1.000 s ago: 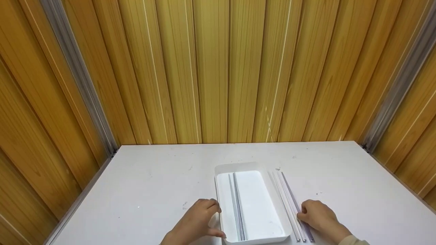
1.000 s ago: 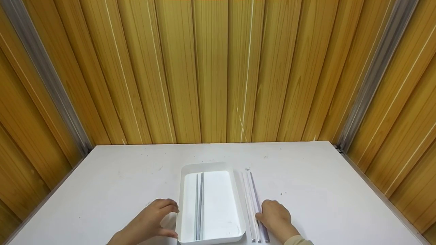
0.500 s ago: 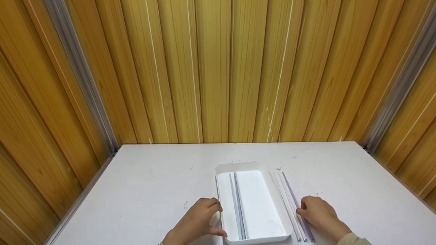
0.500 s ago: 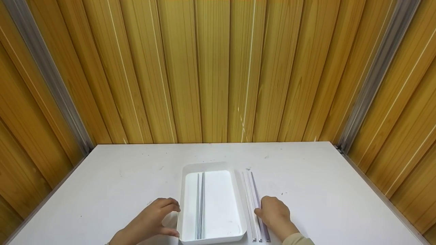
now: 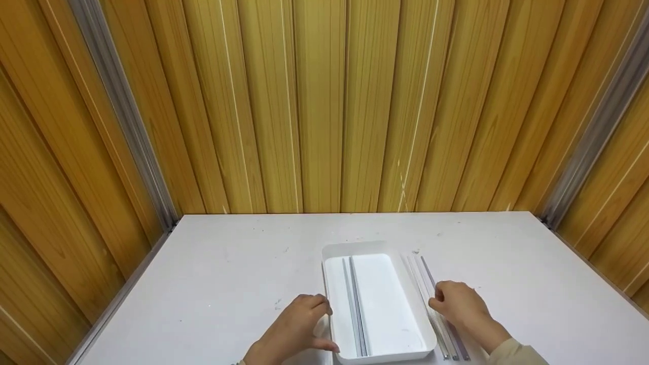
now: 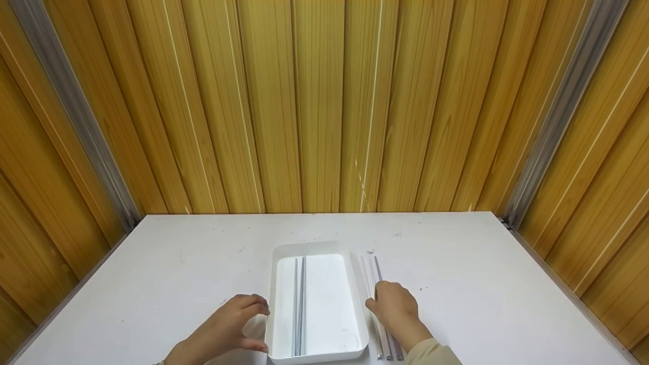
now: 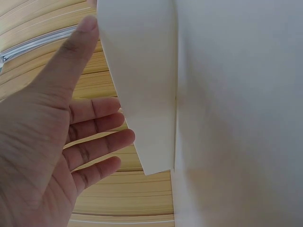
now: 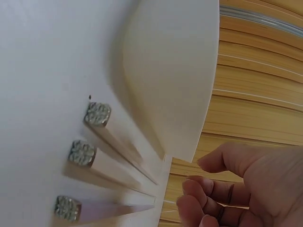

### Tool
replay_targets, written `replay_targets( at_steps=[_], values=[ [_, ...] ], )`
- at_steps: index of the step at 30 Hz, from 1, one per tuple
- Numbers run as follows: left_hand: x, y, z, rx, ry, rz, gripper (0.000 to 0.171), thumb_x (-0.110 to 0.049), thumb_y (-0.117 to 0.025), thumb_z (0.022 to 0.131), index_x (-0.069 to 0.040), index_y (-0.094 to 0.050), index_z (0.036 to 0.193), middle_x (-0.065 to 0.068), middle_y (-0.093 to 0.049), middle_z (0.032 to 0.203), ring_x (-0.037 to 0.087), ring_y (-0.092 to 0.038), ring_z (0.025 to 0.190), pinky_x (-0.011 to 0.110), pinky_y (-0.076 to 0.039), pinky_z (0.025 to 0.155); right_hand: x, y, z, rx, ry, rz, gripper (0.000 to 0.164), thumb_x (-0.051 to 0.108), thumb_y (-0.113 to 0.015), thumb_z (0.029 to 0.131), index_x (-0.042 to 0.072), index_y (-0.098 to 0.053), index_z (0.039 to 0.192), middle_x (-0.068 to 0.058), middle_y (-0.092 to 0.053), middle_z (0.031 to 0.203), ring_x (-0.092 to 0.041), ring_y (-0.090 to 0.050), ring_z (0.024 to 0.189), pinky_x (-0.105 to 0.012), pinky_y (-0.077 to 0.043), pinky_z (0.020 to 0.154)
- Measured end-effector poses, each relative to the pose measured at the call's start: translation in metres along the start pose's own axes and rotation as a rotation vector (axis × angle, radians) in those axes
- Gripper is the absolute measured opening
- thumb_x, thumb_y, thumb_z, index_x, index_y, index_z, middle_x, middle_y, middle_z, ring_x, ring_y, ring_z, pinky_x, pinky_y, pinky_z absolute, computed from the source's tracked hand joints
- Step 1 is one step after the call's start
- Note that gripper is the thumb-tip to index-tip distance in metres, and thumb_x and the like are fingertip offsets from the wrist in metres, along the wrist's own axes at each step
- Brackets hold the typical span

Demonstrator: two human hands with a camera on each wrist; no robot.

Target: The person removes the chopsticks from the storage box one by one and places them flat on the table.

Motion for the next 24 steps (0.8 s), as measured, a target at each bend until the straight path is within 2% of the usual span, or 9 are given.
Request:
replay_targets(
  at_steps=[7, 17, 24],
  values=[
    [0.0, -0.001, 0.0, 0.014, 0.007, -0.006, 0.059, -0.062, -0.07, 0.068, -0.01, -0.066, 0.095, -0.005, -0.063, 0.099, 0.012, -0.062, 0.092, 0.025, -0.054, 0.089, 0.015, -0.003, 0.004, -0.017, -0.011, 0.042, 0.016, 0.015, -0.065, 0.085, 0.009, -0.056, 0.073, 0.001, -0.053, 0.063, -0.012, -0.047, 0.055, -0.02, -0.041, 0.048],
    [0.001, 0.0, 0.0, 0.0, -0.003, -0.013, 0.058, -0.061, -0.071, 0.067, -0.01, -0.065, 0.094, -0.005, -0.063, 0.099, 0.012, -0.061, 0.092, 0.025, -0.054, 0.089, 0.038, -0.007, 0.007, -0.043, 0.014, 0.041, 0.015, 0.015, -0.068, 0.084, 0.009, -0.058, 0.074, 0.002, -0.055, 0.062, -0.011, -0.048, 0.054, -0.02, -0.042, 0.047],
    [0.001, -0.001, 0.0, -0.039, -0.034, 0.037, 0.061, -0.061, -0.073, 0.063, -0.01, -0.065, 0.095, -0.004, -0.063, 0.099, 0.011, -0.062, 0.091, 0.021, -0.054, 0.089, 0.051, -0.019, 0.006, -0.008, 0.022, 0.093, 0.015, 0.013, -0.067, 0.082, 0.009, -0.058, 0.071, 0.001, -0.055, 0.061, -0.011, -0.048, 0.053, -0.017, -0.04, 0.046]
  ],
)
Point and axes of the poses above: each hand's wrist, its own z-axis towards the middle knuckle, its own y-axis out of the back of the hand, x = y × z, the point moved 3 cm from there along z, towards the middle knuckle
